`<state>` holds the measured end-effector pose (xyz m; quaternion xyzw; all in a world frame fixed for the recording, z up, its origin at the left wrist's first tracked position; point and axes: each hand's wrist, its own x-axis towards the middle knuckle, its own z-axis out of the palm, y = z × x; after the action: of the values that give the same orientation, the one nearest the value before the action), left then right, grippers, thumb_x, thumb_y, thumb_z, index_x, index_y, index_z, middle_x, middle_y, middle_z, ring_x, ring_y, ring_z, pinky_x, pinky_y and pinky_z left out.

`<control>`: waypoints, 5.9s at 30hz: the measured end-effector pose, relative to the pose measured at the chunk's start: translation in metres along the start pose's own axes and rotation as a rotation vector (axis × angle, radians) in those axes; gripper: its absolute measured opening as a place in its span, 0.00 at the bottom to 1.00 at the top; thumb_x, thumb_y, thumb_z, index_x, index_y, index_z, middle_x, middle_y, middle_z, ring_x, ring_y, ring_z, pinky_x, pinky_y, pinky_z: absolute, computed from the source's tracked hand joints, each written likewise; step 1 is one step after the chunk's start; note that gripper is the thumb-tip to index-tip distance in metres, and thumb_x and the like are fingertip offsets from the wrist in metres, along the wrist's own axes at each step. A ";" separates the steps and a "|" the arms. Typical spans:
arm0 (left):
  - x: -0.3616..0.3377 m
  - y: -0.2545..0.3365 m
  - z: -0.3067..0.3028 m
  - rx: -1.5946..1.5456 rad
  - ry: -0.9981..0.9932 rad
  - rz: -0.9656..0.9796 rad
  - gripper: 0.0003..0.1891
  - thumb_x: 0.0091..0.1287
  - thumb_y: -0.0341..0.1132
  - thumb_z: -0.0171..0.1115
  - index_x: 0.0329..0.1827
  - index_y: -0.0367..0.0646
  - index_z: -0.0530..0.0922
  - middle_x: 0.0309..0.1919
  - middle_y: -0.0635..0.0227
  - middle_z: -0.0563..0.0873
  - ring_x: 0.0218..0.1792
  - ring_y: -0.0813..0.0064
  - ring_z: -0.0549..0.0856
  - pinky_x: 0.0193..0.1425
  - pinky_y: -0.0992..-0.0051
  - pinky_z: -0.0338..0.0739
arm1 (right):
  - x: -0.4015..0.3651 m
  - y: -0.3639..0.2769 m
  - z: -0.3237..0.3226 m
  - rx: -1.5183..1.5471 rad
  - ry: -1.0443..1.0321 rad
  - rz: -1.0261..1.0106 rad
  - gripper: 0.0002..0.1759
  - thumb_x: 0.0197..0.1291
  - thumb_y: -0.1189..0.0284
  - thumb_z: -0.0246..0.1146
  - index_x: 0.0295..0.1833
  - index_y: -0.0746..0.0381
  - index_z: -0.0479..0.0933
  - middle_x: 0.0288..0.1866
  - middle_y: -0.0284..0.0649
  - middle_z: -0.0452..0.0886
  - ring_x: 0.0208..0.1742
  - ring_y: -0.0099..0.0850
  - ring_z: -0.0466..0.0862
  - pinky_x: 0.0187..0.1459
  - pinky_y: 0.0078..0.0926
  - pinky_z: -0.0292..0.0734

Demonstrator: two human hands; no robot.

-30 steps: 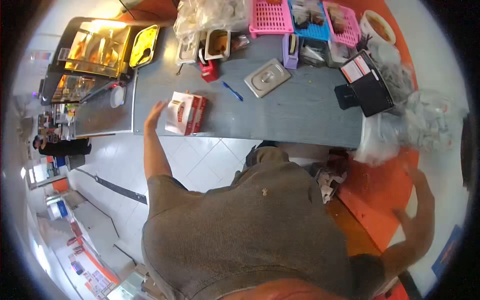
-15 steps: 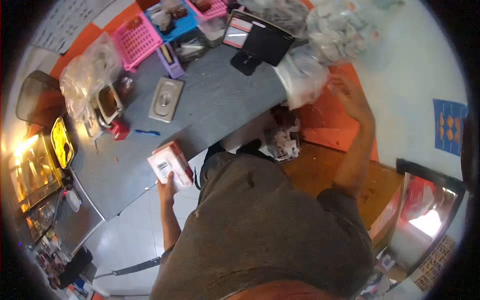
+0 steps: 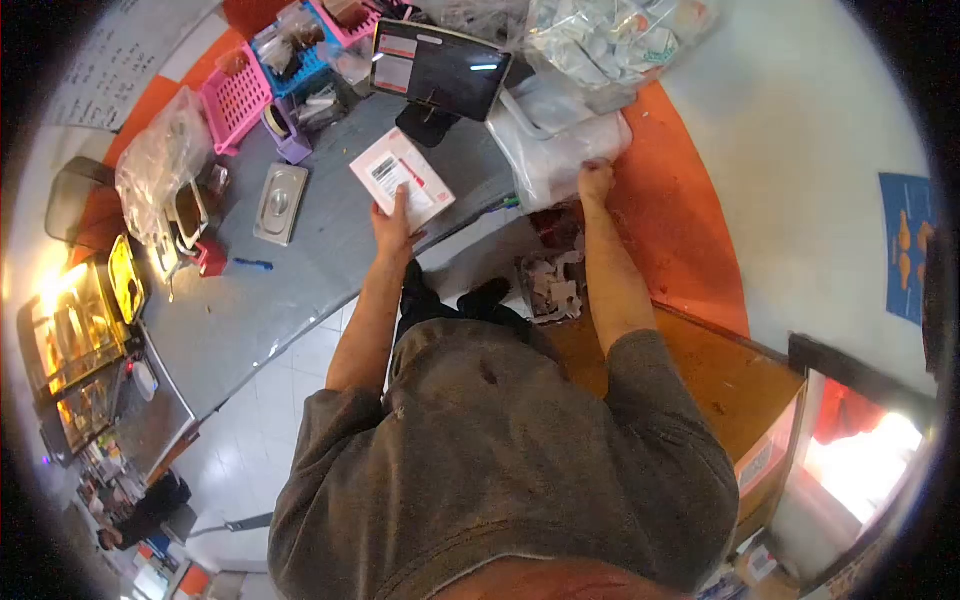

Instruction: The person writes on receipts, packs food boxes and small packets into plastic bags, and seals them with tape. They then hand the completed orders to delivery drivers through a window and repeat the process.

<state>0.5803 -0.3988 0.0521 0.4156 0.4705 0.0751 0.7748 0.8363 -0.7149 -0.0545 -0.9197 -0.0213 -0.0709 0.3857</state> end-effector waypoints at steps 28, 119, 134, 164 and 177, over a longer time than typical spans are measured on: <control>-0.069 -0.034 0.251 1.156 -0.500 0.673 0.48 0.46 0.61 0.69 0.68 0.46 0.60 0.63 0.53 0.66 0.70 0.45 0.57 0.67 0.34 0.50 | -0.026 -0.162 -0.284 0.260 0.020 -0.126 0.08 0.57 0.74 0.57 0.27 0.63 0.68 0.28 0.30 0.71 0.36 0.19 0.70 0.39 0.20 0.66; -0.297 0.047 -0.092 0.617 -0.378 1.395 0.13 0.69 0.35 0.52 0.47 0.33 0.73 0.44 0.58 0.81 0.42 0.65 0.79 0.48 0.65 0.73 | -0.487 -0.262 -0.334 0.022 0.758 -0.548 0.15 0.65 0.66 0.52 0.46 0.66 0.75 0.34 0.49 0.79 0.33 0.48 0.80 0.37 0.39 0.78; -0.208 0.044 -0.250 -0.096 -0.875 -0.266 0.21 0.67 0.43 0.59 0.56 0.37 0.74 0.37 0.62 0.82 0.38 0.72 0.80 0.41 0.72 0.73 | -0.543 -0.173 -0.170 1.365 -0.780 0.619 0.17 0.63 0.66 0.60 0.54 0.64 0.77 0.44 0.41 0.81 0.43 0.31 0.81 0.48 0.37 0.76; -0.023 0.072 -0.327 0.356 -0.175 -0.033 0.14 0.66 0.48 0.58 0.46 0.50 0.71 0.24 0.76 0.68 0.19 0.84 0.66 0.18 0.78 0.60 | -0.333 -0.389 0.153 -0.516 -0.497 -0.852 0.27 0.43 0.67 0.71 0.54 0.52 0.76 0.67 0.43 0.66 0.55 0.40 0.79 0.56 0.36 0.75; -0.090 0.077 -0.276 1.304 0.534 0.936 0.34 0.60 0.55 0.63 0.66 0.51 0.67 0.61 0.63 0.71 0.65 0.62 0.67 0.69 0.45 0.44 | -0.090 -0.440 0.082 -0.348 -0.276 -0.686 0.05 0.55 0.70 0.58 0.33 0.57 0.78 0.34 0.45 0.83 0.39 0.44 0.83 0.41 0.44 0.75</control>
<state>0.3341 -0.2369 0.1082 0.8998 0.3661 0.1975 0.1318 0.7156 -0.3460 0.1864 -0.9117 -0.3659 -0.0737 0.1716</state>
